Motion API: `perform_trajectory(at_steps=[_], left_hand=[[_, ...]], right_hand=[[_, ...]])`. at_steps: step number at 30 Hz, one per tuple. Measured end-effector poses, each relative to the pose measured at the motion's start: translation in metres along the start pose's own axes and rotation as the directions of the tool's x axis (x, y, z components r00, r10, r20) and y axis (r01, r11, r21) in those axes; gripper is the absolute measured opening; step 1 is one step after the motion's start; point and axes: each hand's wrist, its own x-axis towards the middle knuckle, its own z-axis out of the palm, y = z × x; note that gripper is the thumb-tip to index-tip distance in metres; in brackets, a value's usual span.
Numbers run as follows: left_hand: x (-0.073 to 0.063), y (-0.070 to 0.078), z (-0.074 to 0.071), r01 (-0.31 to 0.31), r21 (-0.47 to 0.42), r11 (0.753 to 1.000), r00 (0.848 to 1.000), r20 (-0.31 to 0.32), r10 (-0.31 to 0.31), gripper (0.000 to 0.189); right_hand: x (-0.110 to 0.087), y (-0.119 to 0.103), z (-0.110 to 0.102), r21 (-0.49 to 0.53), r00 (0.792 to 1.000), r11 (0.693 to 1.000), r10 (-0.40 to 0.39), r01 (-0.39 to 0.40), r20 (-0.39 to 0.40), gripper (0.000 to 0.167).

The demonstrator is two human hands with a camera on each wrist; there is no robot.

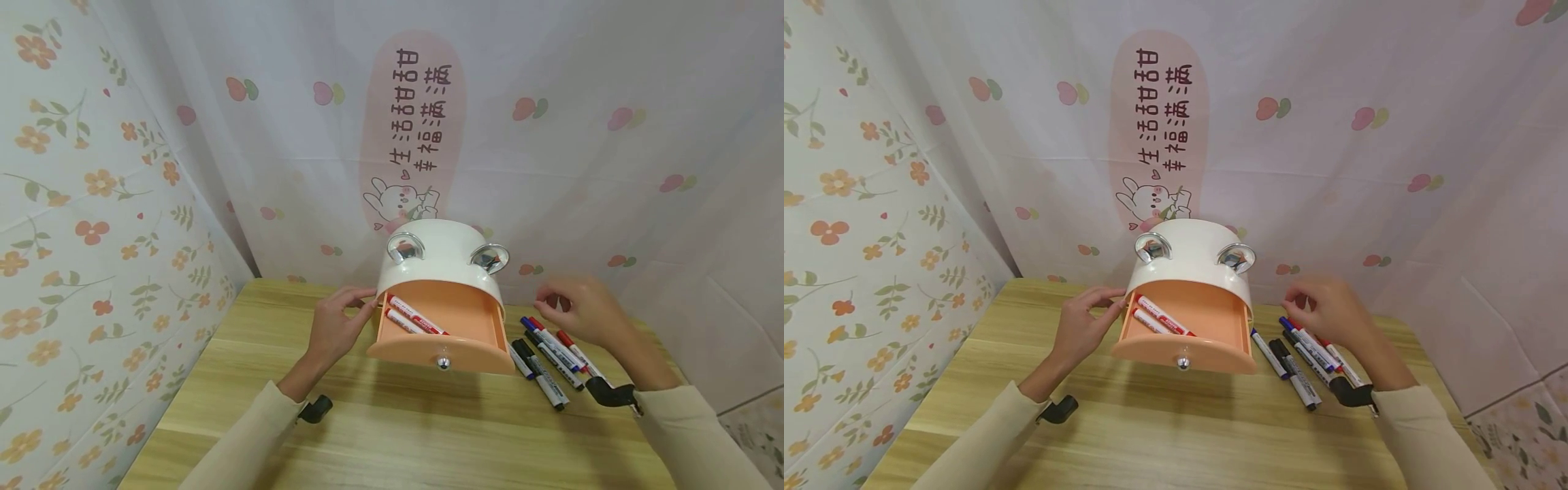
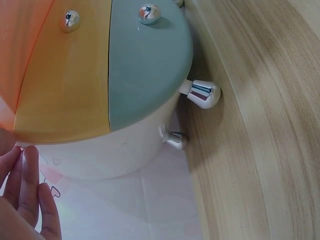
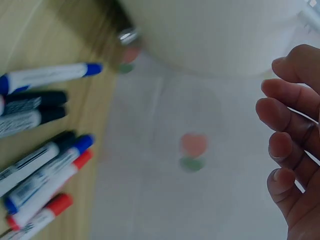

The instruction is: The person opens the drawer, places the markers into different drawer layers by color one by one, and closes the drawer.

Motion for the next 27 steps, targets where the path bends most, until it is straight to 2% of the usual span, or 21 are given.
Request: perform_trajectory(at_steps=[7, 14, 17, 23, 27], left_hand=[[0.001, 0.001, 0.001, -0.002, -0.012, 1.000, 1.000, -0.001, 0.002, 0.019], [0.001, 0.001, 0.000, -0.002, -0.008, 1.000, 1.000, 0.000, 0.002, 0.019], [0.001, 0.000, 0.000, -0.002, -0.010, 1.000, 1.000, 0.001, 0.002, 0.019], [0.001, 0.000, 0.000, 0.003, -0.012, 1.000, 1.000, 0.003, -0.003, 0.018], [0.001, 0.000, 0.000, 0.005, -0.019, 1.000, 1.000, 0.002, -0.005, 0.018]], right_hand=[[-0.035, 0.027, 0.011, -0.045, 0.981, 0.986, 0.165, -0.161, 0.102, 0.009], [-0.066, 0.051, 0.022, -0.062, 0.954, 0.965, 0.263, -0.257, 0.143, 0.007], [-0.081, 0.058, 0.026, -0.050, 0.934, 0.949, 0.314, -0.310, 0.171, 0.006], [-0.112, 0.071, 0.032, -0.029, 0.872, 0.899, 0.432, -0.437, 0.233, 0.012], [-0.131, 0.078, 0.036, -0.024, 0.857, 0.882, 0.463, -0.470, 0.228, 0.015]])
